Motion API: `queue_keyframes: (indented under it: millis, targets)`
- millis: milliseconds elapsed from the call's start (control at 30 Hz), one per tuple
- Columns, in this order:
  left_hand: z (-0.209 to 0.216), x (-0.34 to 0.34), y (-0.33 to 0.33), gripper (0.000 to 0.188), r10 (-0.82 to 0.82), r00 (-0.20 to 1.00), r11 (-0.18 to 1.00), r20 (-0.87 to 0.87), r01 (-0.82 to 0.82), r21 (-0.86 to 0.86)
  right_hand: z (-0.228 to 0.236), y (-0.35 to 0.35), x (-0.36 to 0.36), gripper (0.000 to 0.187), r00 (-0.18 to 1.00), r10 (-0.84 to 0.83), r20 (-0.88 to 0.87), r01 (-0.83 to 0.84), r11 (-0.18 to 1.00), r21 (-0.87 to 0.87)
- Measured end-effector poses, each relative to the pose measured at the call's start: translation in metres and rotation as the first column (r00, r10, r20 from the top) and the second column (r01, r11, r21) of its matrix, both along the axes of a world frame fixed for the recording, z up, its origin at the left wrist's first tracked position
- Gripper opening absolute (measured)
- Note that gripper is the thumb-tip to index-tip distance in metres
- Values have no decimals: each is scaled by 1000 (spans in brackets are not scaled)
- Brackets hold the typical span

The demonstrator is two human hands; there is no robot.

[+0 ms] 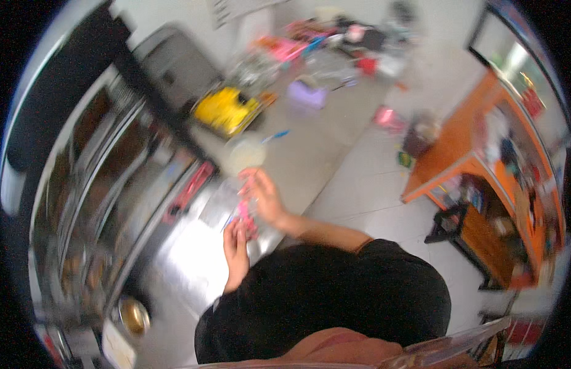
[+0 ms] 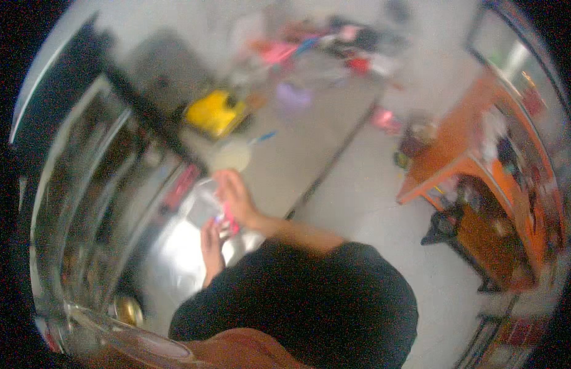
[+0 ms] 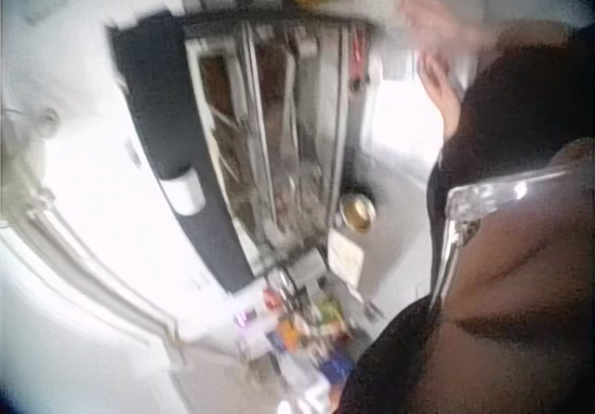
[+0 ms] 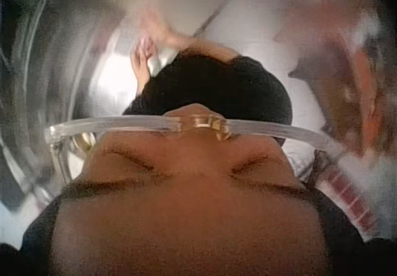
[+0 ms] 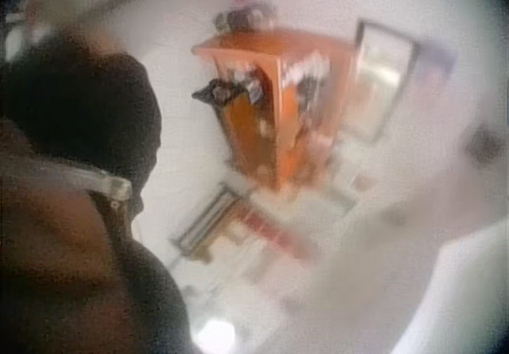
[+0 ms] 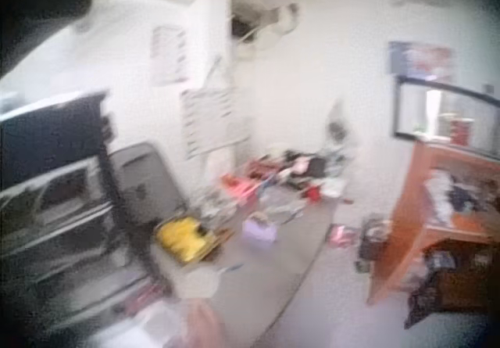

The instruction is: The person assembles several flat cardboard boxes by folding and interlocking the flaps. After stacking the assembled boxes, the person walks to a food counter, retrieves a plastic container, and uses a ladle to scoop cooked food from a metal tray into the container.

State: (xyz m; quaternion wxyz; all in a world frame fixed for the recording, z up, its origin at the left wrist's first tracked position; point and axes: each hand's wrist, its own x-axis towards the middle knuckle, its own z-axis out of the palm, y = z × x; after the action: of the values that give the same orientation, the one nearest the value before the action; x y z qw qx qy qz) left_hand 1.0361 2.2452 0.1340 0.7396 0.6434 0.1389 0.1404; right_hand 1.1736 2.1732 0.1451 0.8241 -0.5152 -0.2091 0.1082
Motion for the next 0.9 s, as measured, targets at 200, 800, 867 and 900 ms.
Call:
queue_keyframes:
  millis: [200, 800, 867, 900]
  targets:
    - [-11, -27, 45, 31, 94, 982, 971, -162, -54, 235, -2, -5, -32, 44, 823, 524, 220, -260, 692, -674]
    - [-105, 50, 146, 30, 588, 809, 441, -5, -315, 840, -76, -69, 31, 34, 513, 851, -116, -221, 1, -975]
    - [-101, 48, 149, 31, 634, 773, 371, -1, -303, 878, -73, -49, 31, 34, 580, 814, 22, -168, 146, -975]
    - [-96, 46, 153, 30, 641, 766, 436, -48, -311, 845, -65, -35, 28, 36, 595, 802, 48, -114, 144, -983]
